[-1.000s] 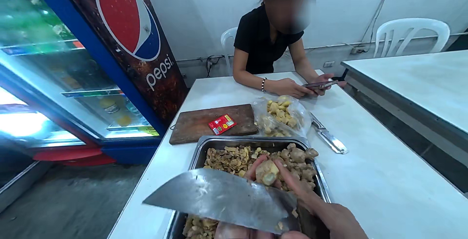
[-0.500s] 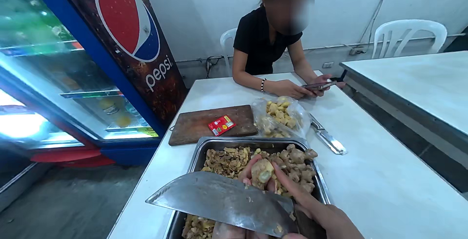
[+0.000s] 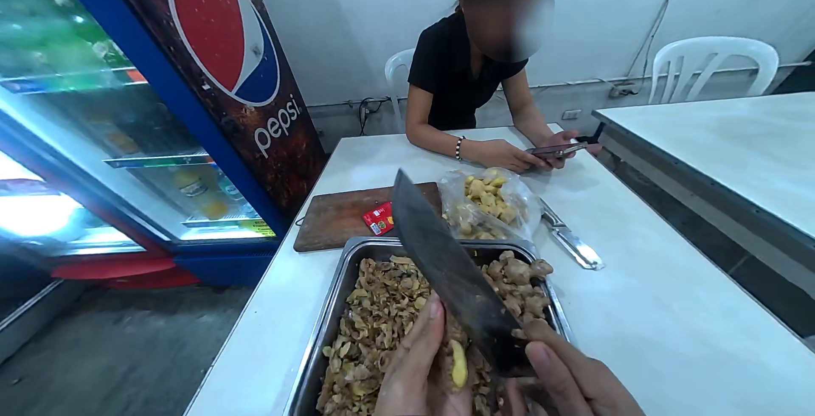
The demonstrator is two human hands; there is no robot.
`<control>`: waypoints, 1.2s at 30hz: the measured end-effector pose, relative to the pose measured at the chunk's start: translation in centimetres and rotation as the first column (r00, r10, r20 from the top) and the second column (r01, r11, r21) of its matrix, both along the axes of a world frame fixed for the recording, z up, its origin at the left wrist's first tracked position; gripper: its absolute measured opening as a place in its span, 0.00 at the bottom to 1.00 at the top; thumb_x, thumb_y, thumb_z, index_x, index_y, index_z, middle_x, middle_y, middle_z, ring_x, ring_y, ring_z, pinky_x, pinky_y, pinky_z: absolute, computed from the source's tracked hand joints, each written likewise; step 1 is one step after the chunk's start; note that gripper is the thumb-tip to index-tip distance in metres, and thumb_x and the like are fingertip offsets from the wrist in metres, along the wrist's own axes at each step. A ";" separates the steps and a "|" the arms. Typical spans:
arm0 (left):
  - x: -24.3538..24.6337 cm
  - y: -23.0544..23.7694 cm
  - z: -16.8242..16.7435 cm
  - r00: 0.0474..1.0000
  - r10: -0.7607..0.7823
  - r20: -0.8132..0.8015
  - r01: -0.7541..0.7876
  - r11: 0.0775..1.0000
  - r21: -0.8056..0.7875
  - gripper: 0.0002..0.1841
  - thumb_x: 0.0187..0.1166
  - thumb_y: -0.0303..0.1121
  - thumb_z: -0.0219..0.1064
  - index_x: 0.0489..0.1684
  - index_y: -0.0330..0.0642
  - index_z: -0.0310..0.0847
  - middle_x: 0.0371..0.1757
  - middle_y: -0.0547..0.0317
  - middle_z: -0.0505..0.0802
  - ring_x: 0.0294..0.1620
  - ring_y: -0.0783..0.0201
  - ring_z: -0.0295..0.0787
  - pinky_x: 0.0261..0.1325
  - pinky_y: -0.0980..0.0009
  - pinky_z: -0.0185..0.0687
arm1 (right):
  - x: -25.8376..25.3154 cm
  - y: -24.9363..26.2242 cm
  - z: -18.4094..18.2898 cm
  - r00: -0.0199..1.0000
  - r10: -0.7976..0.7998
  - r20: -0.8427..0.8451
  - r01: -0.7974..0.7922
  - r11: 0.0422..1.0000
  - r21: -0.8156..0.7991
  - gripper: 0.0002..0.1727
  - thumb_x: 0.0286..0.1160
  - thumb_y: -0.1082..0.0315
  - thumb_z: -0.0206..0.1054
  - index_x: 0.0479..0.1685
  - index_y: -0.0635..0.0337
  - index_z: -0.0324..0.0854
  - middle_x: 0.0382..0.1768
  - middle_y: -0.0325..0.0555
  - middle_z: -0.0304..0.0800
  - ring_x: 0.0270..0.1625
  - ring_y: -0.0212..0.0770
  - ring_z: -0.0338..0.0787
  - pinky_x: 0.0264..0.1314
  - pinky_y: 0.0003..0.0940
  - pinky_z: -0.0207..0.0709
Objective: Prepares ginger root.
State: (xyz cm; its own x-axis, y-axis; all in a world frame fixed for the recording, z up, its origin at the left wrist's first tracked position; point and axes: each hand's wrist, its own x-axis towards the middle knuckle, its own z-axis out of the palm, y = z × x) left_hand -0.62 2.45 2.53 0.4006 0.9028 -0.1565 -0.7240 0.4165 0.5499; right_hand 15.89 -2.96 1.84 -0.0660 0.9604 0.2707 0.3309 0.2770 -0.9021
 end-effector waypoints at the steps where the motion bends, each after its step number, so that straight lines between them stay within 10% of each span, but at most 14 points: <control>1: -0.1 0.0 -0.1 1.000 -0.007 -0.001 0.007 1.000 0.020 0.21 0.94 0.31 0.39 0.79 0.35 0.66 0.65 0.51 0.88 0.65 0.60 0.87 0.73 0.62 0.80 | 0.1 0.0 0.2 1.000 -0.015 0.002 0.015 1.000 0.011 0.25 0.97 0.56 0.41 0.52 0.70 0.76 0.26 0.47 0.87 0.20 0.30 0.83 0.24 0.28 0.78; 10: 0.5 0.2 0.3 0.997 0.059 -0.039 -0.062 0.996 -0.070 0.34 0.93 0.54 0.29 0.62 0.38 0.79 0.35 0.58 0.88 0.28 0.71 0.83 0.34 0.78 0.83 | -0.7 0.6 0.6 0.997 -0.037 0.063 0.032 0.996 0.088 0.24 0.96 0.55 0.43 0.46 0.67 0.77 0.20 0.48 0.83 0.18 0.33 0.81 0.20 0.29 0.76; 16: 0.4 0.0 0.2 0.993 0.110 -0.037 -0.111 0.993 -0.031 0.34 0.94 0.49 0.25 0.65 0.37 0.77 0.55 0.51 0.93 0.54 0.63 0.93 0.56 0.68 0.88 | -0.5 0.8 1.0 0.978 -0.031 0.206 0.014 0.996 0.083 0.24 0.96 0.56 0.45 0.42 0.67 0.77 0.15 0.49 0.78 0.16 0.38 0.81 0.19 0.34 0.75; 27: 0.1 -0.4 0.4 0.985 0.132 -0.111 -0.127 0.990 0.058 0.28 0.95 0.43 0.26 0.63 0.39 0.75 0.56 0.55 0.93 0.57 0.66 0.91 0.60 0.69 0.87 | -0.7 1.0 0.5 0.996 0.036 0.081 -0.040 0.998 0.050 0.24 0.96 0.56 0.44 0.42 0.70 0.76 0.15 0.48 0.77 0.16 0.33 0.78 0.20 0.28 0.74; 33: -0.7 0.1 -0.2 0.988 0.042 -0.151 -0.015 0.984 0.176 0.28 0.95 0.39 0.29 0.67 0.35 0.76 0.63 0.53 0.91 0.56 0.67 0.91 0.58 0.71 0.86 | -0.6 0.8 0.6 0.945 -0.013 0.326 -0.053 0.980 0.192 0.24 0.95 0.55 0.45 0.39 0.65 0.78 0.16 0.51 0.79 0.18 0.43 0.83 0.18 0.38 0.74; 36: 0.0 1.0 0.2 0.998 0.019 -0.064 -0.018 1.000 0.005 0.32 0.95 0.46 0.28 0.62 0.37 0.80 0.51 0.54 0.93 0.45 0.67 0.92 0.49 0.72 0.89 | -0.8 0.5 0.6 0.926 -0.095 0.367 0.002 0.969 0.247 0.25 0.93 0.50 0.49 0.57 0.58 0.87 0.32 0.54 0.90 0.25 0.46 0.88 0.22 0.42 0.78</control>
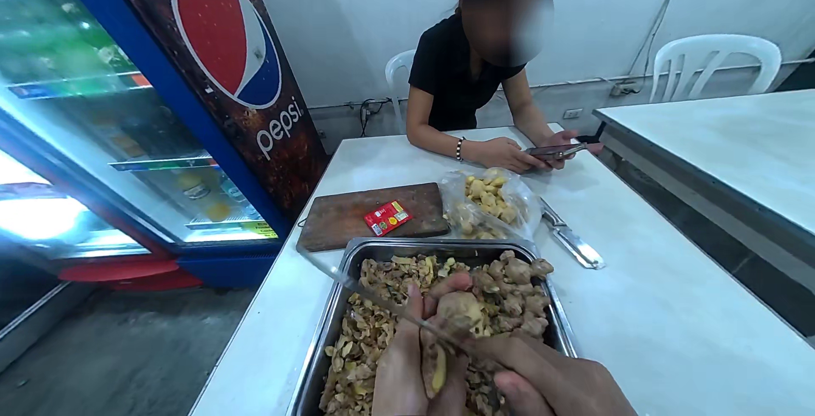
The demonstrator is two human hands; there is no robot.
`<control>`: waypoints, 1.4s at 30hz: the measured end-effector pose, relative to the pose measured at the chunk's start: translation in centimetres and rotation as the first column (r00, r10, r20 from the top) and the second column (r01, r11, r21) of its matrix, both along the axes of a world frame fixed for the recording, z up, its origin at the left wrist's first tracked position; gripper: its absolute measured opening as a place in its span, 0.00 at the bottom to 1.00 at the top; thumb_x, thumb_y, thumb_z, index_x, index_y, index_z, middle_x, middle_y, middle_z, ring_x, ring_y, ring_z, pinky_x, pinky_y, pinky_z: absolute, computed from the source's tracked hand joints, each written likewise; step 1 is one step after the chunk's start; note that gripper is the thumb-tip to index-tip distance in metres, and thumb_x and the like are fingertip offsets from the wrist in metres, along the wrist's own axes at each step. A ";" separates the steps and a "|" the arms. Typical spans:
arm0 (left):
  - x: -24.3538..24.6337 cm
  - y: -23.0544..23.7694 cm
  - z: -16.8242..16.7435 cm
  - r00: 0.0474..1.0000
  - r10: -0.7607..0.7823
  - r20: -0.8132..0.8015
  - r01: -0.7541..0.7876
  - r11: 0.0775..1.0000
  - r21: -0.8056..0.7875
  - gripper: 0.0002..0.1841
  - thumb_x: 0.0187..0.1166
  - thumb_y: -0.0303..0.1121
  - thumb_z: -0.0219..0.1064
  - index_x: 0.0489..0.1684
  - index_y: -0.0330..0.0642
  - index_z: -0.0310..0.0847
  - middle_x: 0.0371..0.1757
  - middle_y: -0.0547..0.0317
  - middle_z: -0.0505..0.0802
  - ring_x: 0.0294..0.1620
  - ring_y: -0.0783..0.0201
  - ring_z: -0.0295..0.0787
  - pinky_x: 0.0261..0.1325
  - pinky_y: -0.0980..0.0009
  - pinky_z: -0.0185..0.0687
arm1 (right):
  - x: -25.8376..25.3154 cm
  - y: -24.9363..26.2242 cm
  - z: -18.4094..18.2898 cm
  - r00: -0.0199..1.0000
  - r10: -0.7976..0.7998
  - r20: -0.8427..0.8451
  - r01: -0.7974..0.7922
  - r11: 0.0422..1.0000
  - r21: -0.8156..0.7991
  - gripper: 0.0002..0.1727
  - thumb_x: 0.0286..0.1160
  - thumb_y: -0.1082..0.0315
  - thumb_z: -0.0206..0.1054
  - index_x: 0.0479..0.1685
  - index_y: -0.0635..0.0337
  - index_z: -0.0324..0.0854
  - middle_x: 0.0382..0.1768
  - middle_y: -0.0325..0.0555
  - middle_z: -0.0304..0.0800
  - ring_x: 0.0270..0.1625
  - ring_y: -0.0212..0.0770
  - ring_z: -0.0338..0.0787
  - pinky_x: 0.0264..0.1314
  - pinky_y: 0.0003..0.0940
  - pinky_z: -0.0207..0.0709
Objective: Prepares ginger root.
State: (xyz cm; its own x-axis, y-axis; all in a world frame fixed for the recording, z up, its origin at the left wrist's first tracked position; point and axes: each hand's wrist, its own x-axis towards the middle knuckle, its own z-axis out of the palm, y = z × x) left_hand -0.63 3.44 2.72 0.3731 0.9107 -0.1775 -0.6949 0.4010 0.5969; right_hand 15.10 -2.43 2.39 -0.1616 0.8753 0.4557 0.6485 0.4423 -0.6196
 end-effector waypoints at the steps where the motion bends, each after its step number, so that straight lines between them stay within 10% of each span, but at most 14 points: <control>1: 0.2 0.2 0.0 1.000 0.008 0.022 -0.007 1.000 -0.028 0.32 0.95 0.47 0.29 0.62 0.38 0.80 0.48 0.55 0.93 0.43 0.67 0.92 0.47 0.72 0.89 | 0.0 -0.2 0.0 0.999 -0.004 -0.037 0.004 1.000 -0.017 0.27 0.92 0.48 0.50 0.67 0.56 0.86 0.40 0.53 0.93 0.29 0.44 0.90 0.26 0.42 0.81; 8: 0.6 1.0 -0.8 0.995 -0.086 -0.040 0.088 0.995 0.047 0.33 0.93 0.49 0.26 0.57 0.45 0.81 0.35 0.63 0.91 0.33 0.71 0.89 0.44 0.74 0.88 | -0.3 -1.0 0.4 0.937 0.105 -0.333 -0.206 0.937 -0.283 0.55 0.77 0.43 0.70 0.94 0.69 0.45 0.45 0.54 0.91 0.35 0.39 0.87 0.41 0.42 0.84; 19: -0.1 0.2 -0.1 0.994 -0.091 -0.058 0.096 0.991 0.090 0.32 0.94 0.48 0.27 0.56 0.44 0.83 0.43 0.60 0.94 0.40 0.70 0.92 0.47 0.75 0.88 | 0.4 -0.7 0.3 0.869 0.229 -0.439 -0.388 0.867 -0.314 0.55 0.80 0.46 0.68 0.96 0.65 0.36 0.66 0.60 0.84 0.42 0.34 0.90 0.48 0.38 0.88; 23: 0.1 -0.1 -0.2 0.996 -0.082 0.018 0.081 0.994 0.069 0.31 0.94 0.47 0.29 0.55 0.44 0.84 0.42 0.61 0.94 0.40 0.71 0.92 0.48 0.75 0.88 | 0.2 -0.7 -0.6 0.904 0.179 -0.389 -0.301 0.911 -0.280 0.52 0.79 0.47 0.69 0.95 0.65 0.44 0.50 0.57 0.91 0.36 0.40 0.90 0.42 0.45 0.87; 29: 0.8 -0.4 -0.9 0.992 0.103 0.076 -0.112 0.986 0.123 0.28 0.95 0.46 0.34 0.60 0.42 0.82 0.45 0.60 0.94 0.46 0.70 0.92 0.53 0.73 0.87 | -0.9 -0.6 -1.3 0.909 0.141 -0.393 -0.248 0.939 -0.238 0.50 0.83 0.44 0.64 0.96 0.61 0.45 0.79 0.58 0.76 0.60 0.39 0.91 0.61 0.44 0.86; 32: 1.0 -1.1 -1.1 0.975 0.177 0.134 -0.189 0.978 0.085 0.26 0.96 0.44 0.33 0.69 0.40 0.74 0.59 0.54 0.90 0.56 0.64 0.90 0.61 0.68 0.86 | -2.4 -0.7 -2.3 0.915 0.062 -0.398 -0.147 0.971 -0.188 0.46 0.85 0.45 0.62 0.94 0.63 0.49 0.72 0.59 0.83 0.50 0.40 0.92 0.51 0.46 0.87; 37: 0.1 -0.5 -0.4 0.956 0.286 -0.062 -0.292 0.951 -0.105 0.25 0.95 0.45 0.35 0.64 0.43 0.77 0.43 0.59 0.92 0.41 0.67 0.92 0.47 0.70 0.90 | -1.5 -1.1 -1.1 0.878 0.044 -0.476 -0.160 0.965 -0.206 0.45 0.86 0.50 0.62 0.93 0.69 0.48 0.75 0.62 0.78 0.54 0.34 0.90 0.57 0.37 0.86; 39: -0.5 -0.4 -0.8 0.934 0.332 -0.131 -0.349 0.927 -0.141 0.25 0.95 0.49 0.33 0.60 0.45 0.74 0.36 0.62 0.89 0.36 0.67 0.89 0.46 0.68 0.88 | -0.4 -1.0 -0.5 0.953 -0.153 -0.262 0.066 0.947 -0.315 0.46 0.83 0.47 0.65 0.94 0.61 0.51 0.42 0.52 0.92 0.28 0.41 0.85 0.30 0.45 0.82; 42: -2.1 -0.7 -3.0 0.905 0.396 -0.156 -0.397 0.917 0.021 0.29 0.94 0.51 0.29 0.66 0.47 0.74 0.34 0.68 0.89 0.31 0.71 0.88 0.43 0.73 0.88 | 0.5 -0.4 0.0 0.961 -0.205 0.185 0.267 0.860 -0.434 0.46 0.84 0.43 0.61 0.97 0.54 0.46 0.40 0.56 0.93 0.30 0.58 0.91 0.32 0.60 0.83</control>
